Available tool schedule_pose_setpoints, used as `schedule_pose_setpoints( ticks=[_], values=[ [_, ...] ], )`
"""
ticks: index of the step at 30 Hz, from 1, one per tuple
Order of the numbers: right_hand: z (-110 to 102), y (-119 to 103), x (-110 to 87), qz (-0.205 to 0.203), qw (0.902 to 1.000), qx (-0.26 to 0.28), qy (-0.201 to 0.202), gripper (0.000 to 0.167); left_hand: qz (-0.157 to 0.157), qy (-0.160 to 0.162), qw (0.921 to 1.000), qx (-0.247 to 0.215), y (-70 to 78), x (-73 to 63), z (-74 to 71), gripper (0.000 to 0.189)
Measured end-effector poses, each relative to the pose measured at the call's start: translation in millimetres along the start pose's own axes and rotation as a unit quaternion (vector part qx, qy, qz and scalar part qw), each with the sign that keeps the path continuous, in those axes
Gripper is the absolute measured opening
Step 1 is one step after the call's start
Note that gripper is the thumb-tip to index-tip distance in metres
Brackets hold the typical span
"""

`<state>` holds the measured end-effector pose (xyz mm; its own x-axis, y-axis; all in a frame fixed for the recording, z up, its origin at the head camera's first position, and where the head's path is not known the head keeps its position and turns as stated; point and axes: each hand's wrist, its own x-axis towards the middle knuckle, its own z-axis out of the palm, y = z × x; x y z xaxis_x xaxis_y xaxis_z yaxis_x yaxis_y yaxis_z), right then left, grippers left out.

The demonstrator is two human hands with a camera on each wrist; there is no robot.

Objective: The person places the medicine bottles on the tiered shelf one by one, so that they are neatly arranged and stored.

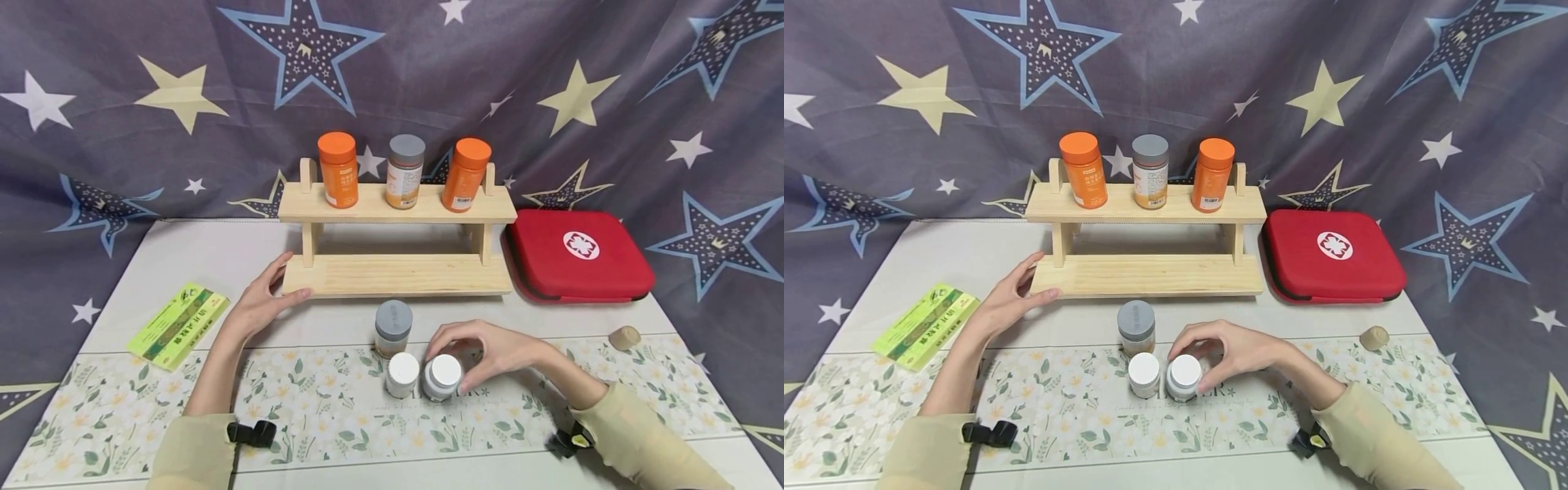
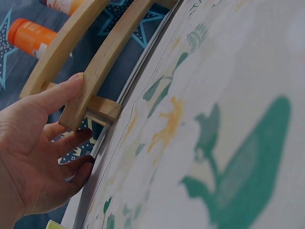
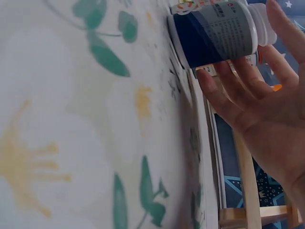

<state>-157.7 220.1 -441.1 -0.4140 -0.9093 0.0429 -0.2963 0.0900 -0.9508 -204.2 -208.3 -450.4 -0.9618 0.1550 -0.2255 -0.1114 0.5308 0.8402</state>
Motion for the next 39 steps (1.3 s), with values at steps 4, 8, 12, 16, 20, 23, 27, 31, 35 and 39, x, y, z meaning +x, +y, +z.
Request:
schedule_pose_setpoints(
  ticks=[4,8,12,16,20,23,27,31,35,39],
  values=[
    [2.3,-2.1,1.3,0.020,0.9997,0.009,0.009,0.048,-0.002,-0.001,1.0000,-0.002,-0.2,-0.6,-0.6,0.107],
    [3.6,-3.8,1.5,0.018,0.9997,0.014,0.013,0.045,-0.001,-0.001,1.0000,-0.001,-0.3,-0.4,-0.4,0.106],
    [3.9,-5.6,1.3,0.019,0.9995,0.020,0.013,0.044,0.004,0.000,1.0000,-0.002,0.1,0.1,0.6,0.105],
    [1.9,-7.7,0.4,0.019,0.9996,0.018,0.011,0.044,0.007,0.001,1.0000,-0.002,0.2,0.4,0.6,0.105],
    [-2.8,-11.4,-1.6,0.022,0.9996,0.008,0.017,0.044,0.005,0.000,1.0000,0.000,-0.6,0.4,0.2,0.106],
    [-7.6,-17.1,-3.3,0.034,0.9990,0.009,0.028,0.044,0.003,0.000,1.0000,0.001,-1.5,0.3,-0.1,0.106],
    [-16.5,-27.2,-6.3,0.042,0.9980,0.001,0.047,0.045,0.004,-0.001,1.0000,-0.004,-1.6,0.4,0.5,0.106],
    [-28.5,-39.1,-9.5,0.043,0.9972,-0.010,0.061,0.045,0.009,-0.002,0.9999,-0.013,0.4,-0.2,3.1,0.104],
    [-41.7,-52.3,-9.7,0.045,0.9965,-0.017,0.068,0.046,0.009,0.000,0.9999,-0.012,0.2,-0.4,3.4,0.105],
    [-54.7,-63.5,-3.9,0.045,0.9954,-0.029,0.080,0.045,0.004,0.004,0.9999,-0.009,-1.7,-0.7,1.0,0.106]
  ],
)
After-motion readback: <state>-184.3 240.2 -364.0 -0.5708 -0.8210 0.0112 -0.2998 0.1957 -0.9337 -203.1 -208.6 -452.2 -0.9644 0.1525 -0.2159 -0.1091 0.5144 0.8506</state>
